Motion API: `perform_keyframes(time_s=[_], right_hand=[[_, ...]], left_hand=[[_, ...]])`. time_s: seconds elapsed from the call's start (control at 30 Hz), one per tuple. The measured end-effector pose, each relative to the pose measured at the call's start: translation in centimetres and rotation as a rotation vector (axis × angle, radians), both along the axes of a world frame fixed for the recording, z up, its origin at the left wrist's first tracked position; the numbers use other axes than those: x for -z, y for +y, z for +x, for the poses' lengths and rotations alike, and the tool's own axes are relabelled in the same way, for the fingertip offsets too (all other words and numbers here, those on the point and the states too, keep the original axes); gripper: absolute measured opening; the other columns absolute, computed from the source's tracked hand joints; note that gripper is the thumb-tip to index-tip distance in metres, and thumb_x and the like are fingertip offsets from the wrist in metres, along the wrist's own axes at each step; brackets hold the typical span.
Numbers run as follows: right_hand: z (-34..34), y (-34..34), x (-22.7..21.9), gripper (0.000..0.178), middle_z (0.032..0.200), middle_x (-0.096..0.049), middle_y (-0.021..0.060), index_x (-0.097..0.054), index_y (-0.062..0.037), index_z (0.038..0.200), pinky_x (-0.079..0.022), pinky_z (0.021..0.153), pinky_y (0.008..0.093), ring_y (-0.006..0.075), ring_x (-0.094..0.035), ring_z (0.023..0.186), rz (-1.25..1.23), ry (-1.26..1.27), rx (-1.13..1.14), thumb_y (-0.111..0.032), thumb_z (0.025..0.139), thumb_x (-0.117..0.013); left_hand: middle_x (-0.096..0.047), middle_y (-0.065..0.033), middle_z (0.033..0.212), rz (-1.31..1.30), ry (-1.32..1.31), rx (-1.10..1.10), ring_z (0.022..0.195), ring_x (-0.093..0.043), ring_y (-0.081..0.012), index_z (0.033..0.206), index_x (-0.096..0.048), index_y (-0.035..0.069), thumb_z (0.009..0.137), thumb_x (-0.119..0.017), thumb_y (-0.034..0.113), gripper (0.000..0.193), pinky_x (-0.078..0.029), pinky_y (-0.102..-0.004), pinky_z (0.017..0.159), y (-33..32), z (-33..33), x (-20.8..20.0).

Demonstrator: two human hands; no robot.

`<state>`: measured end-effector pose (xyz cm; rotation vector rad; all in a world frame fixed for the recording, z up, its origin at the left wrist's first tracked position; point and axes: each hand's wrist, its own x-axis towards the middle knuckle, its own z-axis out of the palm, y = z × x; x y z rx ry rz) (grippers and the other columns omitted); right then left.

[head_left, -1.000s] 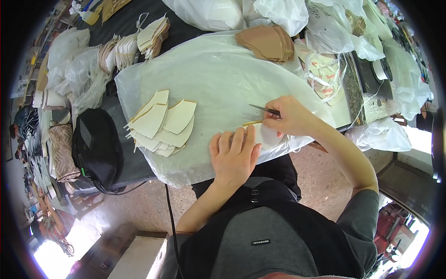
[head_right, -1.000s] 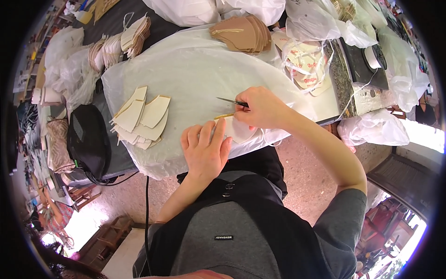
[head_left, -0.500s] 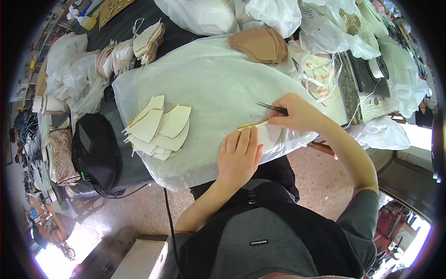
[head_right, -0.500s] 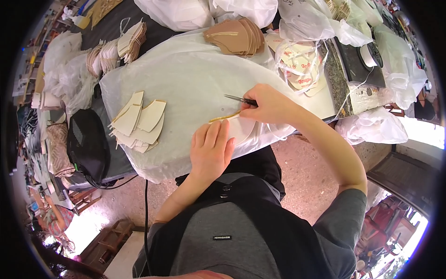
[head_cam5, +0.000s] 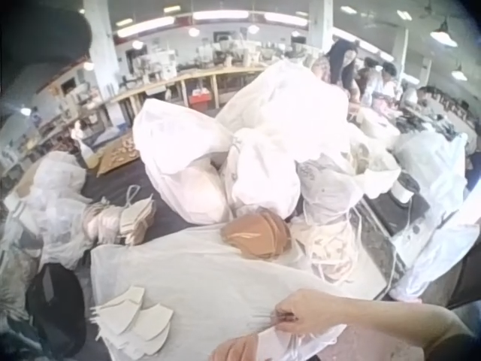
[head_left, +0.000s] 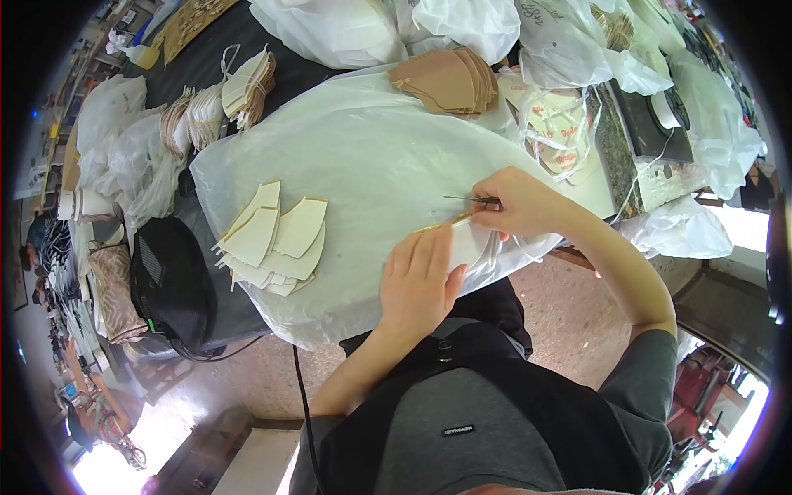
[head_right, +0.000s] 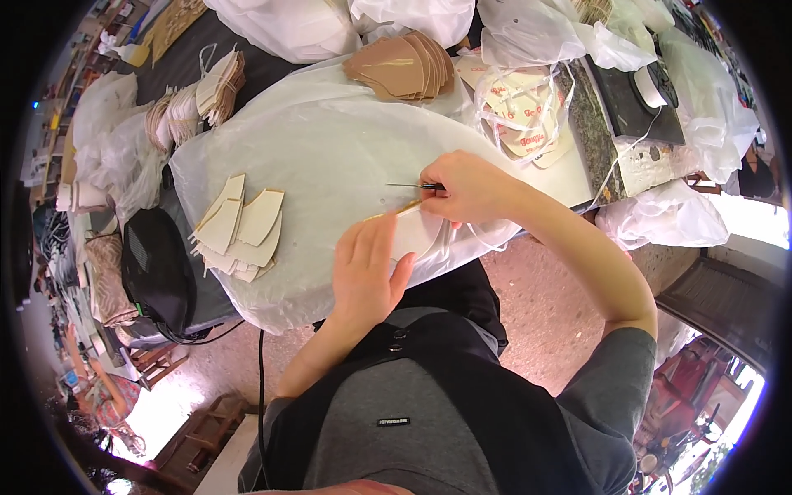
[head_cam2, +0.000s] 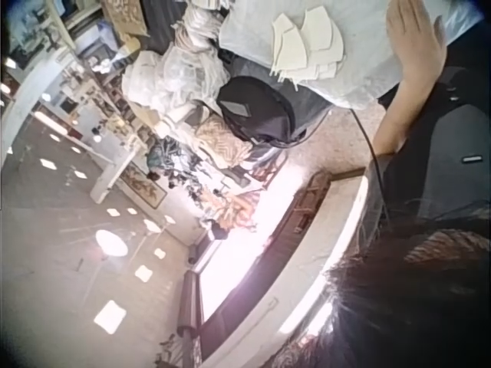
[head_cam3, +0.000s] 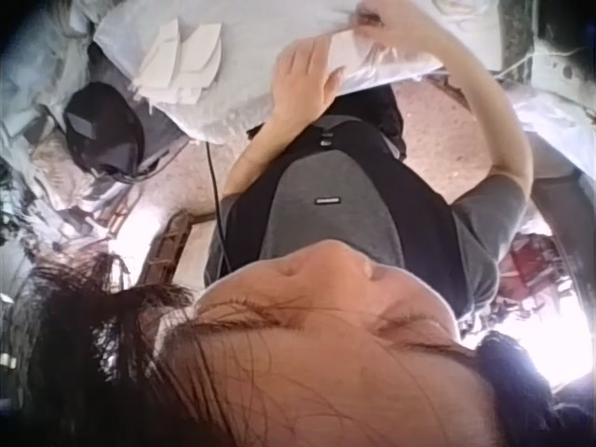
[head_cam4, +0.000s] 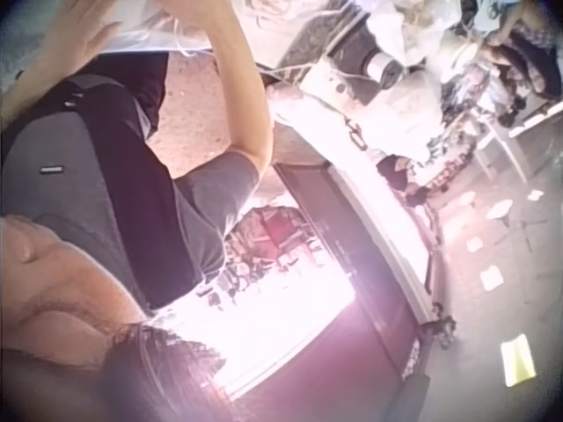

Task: Trimming excess material from leather or fabric shoe components using snips at a workbench.

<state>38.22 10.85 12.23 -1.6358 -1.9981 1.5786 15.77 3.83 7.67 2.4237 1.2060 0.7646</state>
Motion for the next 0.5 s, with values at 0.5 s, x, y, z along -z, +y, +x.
perform_keyframes(time_s=[0.5], right_hand=[[-0.4, -1.3, -1.1, 0.012, 0.06, -0.054, 0.003, -0.065, 0.0017, 0.083, -0.038, 0.053, 0.0279, 0.0083, -0.043, 0.056, 0.021, 0.163, 0.122, -0.01, 0.084, -0.068]], left_hand=[[-0.06, -0.0154, 0.121, 0.104, 0.087, 0.042, 0.11, -0.058, -0.033, 0.121, -0.06, -0.002, 0.085, -0.069, 0.025, 0.046, -0.049, -0.0441, 0.093, -0.2, -1.6, 0.4]])
